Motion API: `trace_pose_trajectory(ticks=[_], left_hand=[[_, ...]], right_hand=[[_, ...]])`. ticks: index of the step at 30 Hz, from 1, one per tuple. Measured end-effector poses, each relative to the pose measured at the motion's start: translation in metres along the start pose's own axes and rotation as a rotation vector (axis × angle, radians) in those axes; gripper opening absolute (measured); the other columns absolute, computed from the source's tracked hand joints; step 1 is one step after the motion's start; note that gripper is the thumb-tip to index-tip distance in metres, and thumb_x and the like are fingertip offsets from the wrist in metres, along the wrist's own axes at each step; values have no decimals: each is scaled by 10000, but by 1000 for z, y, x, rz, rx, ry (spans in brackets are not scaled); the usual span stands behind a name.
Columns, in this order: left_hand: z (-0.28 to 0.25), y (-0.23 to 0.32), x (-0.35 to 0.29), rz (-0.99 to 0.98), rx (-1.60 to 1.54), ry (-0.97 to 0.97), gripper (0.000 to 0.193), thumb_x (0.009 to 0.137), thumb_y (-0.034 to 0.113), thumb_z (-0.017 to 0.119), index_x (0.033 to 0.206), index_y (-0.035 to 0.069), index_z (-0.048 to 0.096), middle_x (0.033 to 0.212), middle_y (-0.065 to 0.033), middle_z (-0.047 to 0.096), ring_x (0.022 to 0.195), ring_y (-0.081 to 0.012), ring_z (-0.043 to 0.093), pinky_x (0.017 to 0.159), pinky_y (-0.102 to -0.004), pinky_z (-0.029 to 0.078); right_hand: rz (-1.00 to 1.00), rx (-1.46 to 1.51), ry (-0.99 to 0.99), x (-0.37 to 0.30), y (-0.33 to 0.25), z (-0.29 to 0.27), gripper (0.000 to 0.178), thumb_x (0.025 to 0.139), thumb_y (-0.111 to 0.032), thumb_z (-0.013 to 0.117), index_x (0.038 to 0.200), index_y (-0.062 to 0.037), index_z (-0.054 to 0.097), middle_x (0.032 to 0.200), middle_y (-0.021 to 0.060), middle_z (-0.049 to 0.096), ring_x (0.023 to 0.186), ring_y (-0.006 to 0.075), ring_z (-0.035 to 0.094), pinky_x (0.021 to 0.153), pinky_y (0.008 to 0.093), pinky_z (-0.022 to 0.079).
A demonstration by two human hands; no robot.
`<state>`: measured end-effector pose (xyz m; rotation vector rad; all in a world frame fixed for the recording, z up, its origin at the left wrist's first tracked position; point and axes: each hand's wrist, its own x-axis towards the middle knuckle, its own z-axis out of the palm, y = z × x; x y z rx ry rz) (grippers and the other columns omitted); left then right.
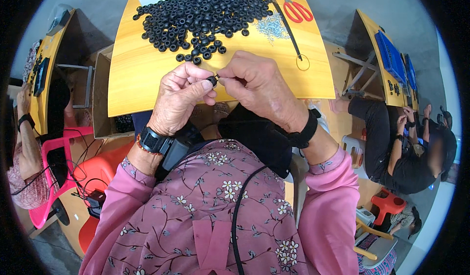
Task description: Assembling small black components by inserting smaller pieces into them at a workstation.
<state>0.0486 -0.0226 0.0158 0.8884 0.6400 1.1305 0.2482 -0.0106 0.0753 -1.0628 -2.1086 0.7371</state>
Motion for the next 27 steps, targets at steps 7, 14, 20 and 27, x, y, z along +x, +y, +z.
trace_pose_trajectory(ticks=[7, 14, 20, 27], left_hand=[[3, -1, -2, 1, -35, 14, 62, 936, 9, 662, 984, 14, 624, 837, -70, 696, 711, -131, 692, 656, -262, 592], [3, -10, -3, 20, -99, -39, 113, 951, 1, 642, 1053, 33, 609, 945, -49, 678, 816, -132, 690, 719, -276, 604], [3, -7, -3, -107, -103, -44, 133, 956, -2, 631, 1085, 26, 618, 989, -60, 686, 852, -139, 691, 775, -293, 606], [0, -10, -4, -169, -91, -82, 86, 959, -1, 628, 1038, 32, 622, 974, -55, 689, 848, -140, 696, 776, -297, 609]], right_hand=[[-188, -112, -30, 4, -2, -3, 47, 836, -13, 689, 873, -7, 661, 755, 98, 581, 664, 234, 599, 576, 332, 464], [-160, -18, -73, 5, 4, -2, 103, 844, -21, 689, 946, -18, 695, 754, 97, 585, 682, 242, 598, 602, 341, 474], [-234, -116, -94, -1, 4, -4, 196, 850, -5, 671, 1043, -38, 679, 777, 102, 567, 706, 275, 592, 614, 365, 484], [-244, -271, -175, -8, -10, -6, 294, 777, 43, 642, 1066, -12, 625, 822, 125, 529, 730, 324, 602, 619, 406, 495]])
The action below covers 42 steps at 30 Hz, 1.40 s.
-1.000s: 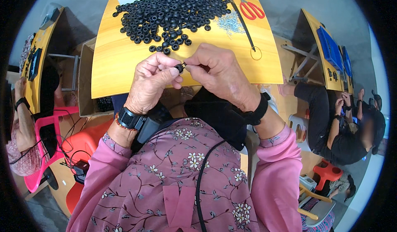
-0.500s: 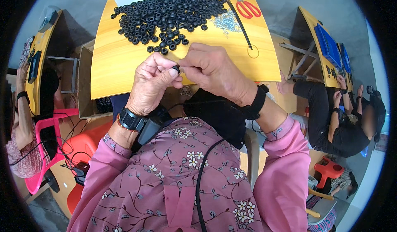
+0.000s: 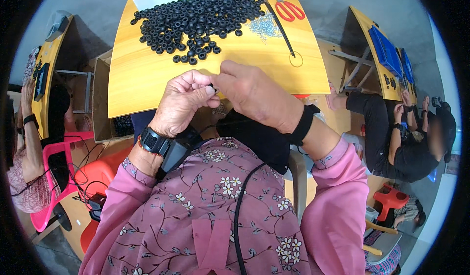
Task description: Assembling small black components by inserting smaller pieces into them at a workstation.
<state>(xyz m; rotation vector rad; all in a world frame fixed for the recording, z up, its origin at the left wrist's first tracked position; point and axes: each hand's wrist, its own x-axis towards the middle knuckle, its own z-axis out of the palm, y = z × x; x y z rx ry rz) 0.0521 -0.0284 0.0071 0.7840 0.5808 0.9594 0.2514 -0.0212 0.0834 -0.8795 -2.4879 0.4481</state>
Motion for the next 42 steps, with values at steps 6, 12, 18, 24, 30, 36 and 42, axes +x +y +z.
trace_pose_trajectory(ticks=[6, 12, 18, 24, 30, 36, 42], left_hand=[[2, 1, 1, 8, 19, -27, 67, 964, 16, 633, 1014, 52, 608, 940, -30, 674, 817, -131, 690, 703, -266, 583], [4, 2, 1, 35, -21, -13, 71, 948, 17, 654, 1008, 32, 618, 889, -44, 689, 732, -97, 664, 630, -228, 546], [2, 4, 2, 57, -35, -7, 73, 951, 22, 651, 1010, 37, 610, 884, -36, 684, 712, -89, 644, 627, -228, 532], [2, 2, 3, 65, -99, 7, 70, 950, 24, 654, 1010, 37, 618, 900, -27, 681, 729, -78, 628, 639, -221, 525], [2, 5, 1, 41, -97, 11, 77, 949, 40, 664, 1020, 32, 637, 919, -33, 689, 743, -76, 633, 666, -219, 532], [2, 8, 1, -7, -113, 37, 119, 959, 79, 659, 1050, 3, 651, 937, -65, 706, 766, -100, 665, 696, -231, 555], [-6, 6, 2, -66, 0, -29, 136, 989, 123, 618, 1035, 2, 662, 935, -112, 732, 789, -138, 682, 721, -264, 552]], right_hand=[[-22, -88, -32, -2, -8, -4, 349, 751, 53, 630, 1097, 19, 597, 824, 133, 519, 747, 332, 599, 634, 417, 497], [-27, -143, -4, -4, -11, -2, 430, 753, 45, 647, 1179, 4, 605, 829, 131, 526, 741, 319, 604, 629, 406, 506], [80, 38, 32, -6, -7, -2, 452, 821, -16, 695, 1259, 7, 587, 853, 143, 578, 715, 318, 627, 615, 397, 522], [236, 158, 17, -1, -11, 1, 376, 842, -140, 736, 1164, 1, 602, 850, 160, 602, 729, 339, 629, 631, 405, 525], [69, -98, -36, 9, -7, 3, 228, 867, -184, 705, 936, -13, 570, 821, 150, 595, 754, 347, 633, 636, 435, 514], [19, -183, -58, 10, -6, -3, 226, 886, -199, 686, 923, -14, 561, 800, 142, 580, 752, 346, 633, 632, 442, 509], [13, -204, -82, 9, -9, -8, 240, 915, -225, 662, 903, -20, 538, 795, 139, 573, 754, 336, 639, 636, 436, 509]])
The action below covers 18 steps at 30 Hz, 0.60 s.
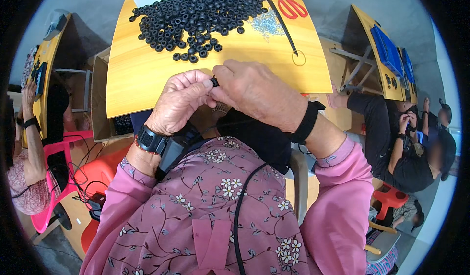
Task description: Assembling small black components by inserting smaller pieces into them at a workstation.
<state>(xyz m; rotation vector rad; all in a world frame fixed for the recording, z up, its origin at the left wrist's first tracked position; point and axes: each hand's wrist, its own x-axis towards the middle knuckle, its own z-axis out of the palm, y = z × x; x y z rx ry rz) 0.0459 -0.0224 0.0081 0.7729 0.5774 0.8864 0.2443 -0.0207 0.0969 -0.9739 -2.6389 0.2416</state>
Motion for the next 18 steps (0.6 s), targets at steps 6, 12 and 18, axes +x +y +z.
trace_pose_trajectory(ticks=[6, 12, 18], left_hand=[[7, -6, -1, 63, 123, 72, 135, 995, 126, 602, 969, 4, 653, 899, -91, 728, 759, -128, 667, 715, -259, 539], [20, -7, -4, 134, 283, 141, 115, 982, 81, 582, 946, -9, 642, 839, -53, 702, 717, -97, 636, 691, -235, 522], [22, -6, -3, 117, 322, 126, 111, 971, 92, 598, 944, -7, 638, 838, -55, 703, 706, -97, 630, 686, -233, 520]], right_hand=[[-10, -51, -38, -2, -2, 7, 203, 929, -186, 622, 916, -13, 515, 814, 142, 579, 761, 331, 645, 647, 431, 512], [-26, -59, -50, -9, -4, 14, 179, 859, -106, 628, 947, 2, 516, 838, 149, 583, 774, 341, 649, 670, 430, 522], [39, 16, -20, -15, -3, 16, 189, 858, -102, 658, 977, -3, 549, 845, 164, 609, 807, 360, 653, 682, 436, 525]])
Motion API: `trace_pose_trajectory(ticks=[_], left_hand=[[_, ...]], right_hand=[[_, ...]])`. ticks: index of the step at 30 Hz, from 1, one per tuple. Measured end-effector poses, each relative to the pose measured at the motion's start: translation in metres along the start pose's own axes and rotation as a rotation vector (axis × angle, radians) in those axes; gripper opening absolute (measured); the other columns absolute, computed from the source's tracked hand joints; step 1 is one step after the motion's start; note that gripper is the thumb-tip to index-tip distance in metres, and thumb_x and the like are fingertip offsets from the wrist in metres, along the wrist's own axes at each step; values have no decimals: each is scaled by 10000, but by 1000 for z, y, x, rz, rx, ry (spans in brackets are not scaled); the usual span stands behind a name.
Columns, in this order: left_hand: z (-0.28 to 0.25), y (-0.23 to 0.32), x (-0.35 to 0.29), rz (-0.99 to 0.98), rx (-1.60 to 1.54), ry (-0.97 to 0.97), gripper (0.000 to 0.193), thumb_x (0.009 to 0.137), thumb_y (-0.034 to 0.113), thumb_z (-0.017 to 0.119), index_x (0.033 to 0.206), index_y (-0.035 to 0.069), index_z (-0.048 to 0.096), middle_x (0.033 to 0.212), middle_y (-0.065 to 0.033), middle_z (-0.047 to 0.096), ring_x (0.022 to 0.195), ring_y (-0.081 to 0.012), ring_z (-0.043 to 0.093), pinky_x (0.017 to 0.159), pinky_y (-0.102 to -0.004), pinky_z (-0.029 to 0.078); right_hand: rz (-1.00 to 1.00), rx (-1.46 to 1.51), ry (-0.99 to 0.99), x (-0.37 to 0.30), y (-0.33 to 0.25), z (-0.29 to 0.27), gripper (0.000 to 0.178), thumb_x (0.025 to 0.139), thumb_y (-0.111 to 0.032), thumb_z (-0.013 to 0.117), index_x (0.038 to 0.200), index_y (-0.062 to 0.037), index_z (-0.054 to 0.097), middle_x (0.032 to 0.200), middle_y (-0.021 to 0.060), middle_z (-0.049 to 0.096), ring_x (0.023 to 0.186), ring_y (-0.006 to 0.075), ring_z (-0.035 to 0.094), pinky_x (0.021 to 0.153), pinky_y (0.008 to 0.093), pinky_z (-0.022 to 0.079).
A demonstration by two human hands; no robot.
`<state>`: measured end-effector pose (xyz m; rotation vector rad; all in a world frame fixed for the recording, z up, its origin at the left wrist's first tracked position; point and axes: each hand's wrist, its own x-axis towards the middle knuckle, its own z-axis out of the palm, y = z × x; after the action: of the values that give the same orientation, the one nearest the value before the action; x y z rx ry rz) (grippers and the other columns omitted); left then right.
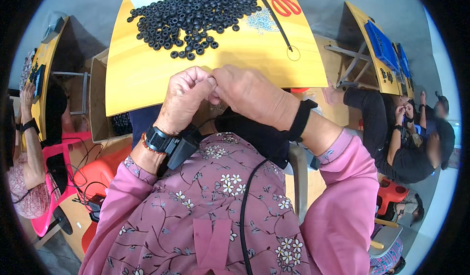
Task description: Assembling small black components by inserting smaller pieces into them at a workstation.
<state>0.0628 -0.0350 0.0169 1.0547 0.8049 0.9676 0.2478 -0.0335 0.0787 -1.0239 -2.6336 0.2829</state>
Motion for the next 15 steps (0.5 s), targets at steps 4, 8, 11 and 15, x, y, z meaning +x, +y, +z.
trace_pose_trajectory(ticks=[4, 8, 11, 15], left_hand=[[-1, -4, -1, -38, -22, 18, 116, 968, 108, 609, 940, -2, 635, 833, -57, 704, 707, -94, 632, 687, -239, 523], [-2, -7, -1, -56, -42, 14, 131, 969, 133, 612, 942, 8, 639, 830, -56, 706, 699, -89, 623, 687, -246, 527], [-2, -6, -2, -54, -48, 10, 147, 973, 156, 613, 938, 16, 644, 835, -59, 713, 698, -88, 620, 687, -249, 529], [-2, -3, -3, -19, -74, -4, 161, 976, 173, 610, 927, 24, 650, 857, -74, 730, 698, -88, 617, 688, -251, 530]], right_hand=[[59, 203, 33, 4, 4, 2, 191, 876, -156, 692, 946, -11, 589, 831, 184, 636, 806, 383, 651, 680, 451, 517], [133, 278, 18, 7, 5, 2, 245, 856, -211, 725, 896, 4, 614, 794, 199, 642, 762, 406, 646, 669, 458, 510], [123, 224, -30, 13, 5, -7, 273, 847, -230, 727, 879, 20, 623, 776, 218, 643, 752, 417, 646, 672, 460, 512], [125, 169, -131, 21, 6, -18, 266, 846, -220, 712, 867, 32, 627, 789, 230, 643, 776, 419, 650, 687, 465, 514]])
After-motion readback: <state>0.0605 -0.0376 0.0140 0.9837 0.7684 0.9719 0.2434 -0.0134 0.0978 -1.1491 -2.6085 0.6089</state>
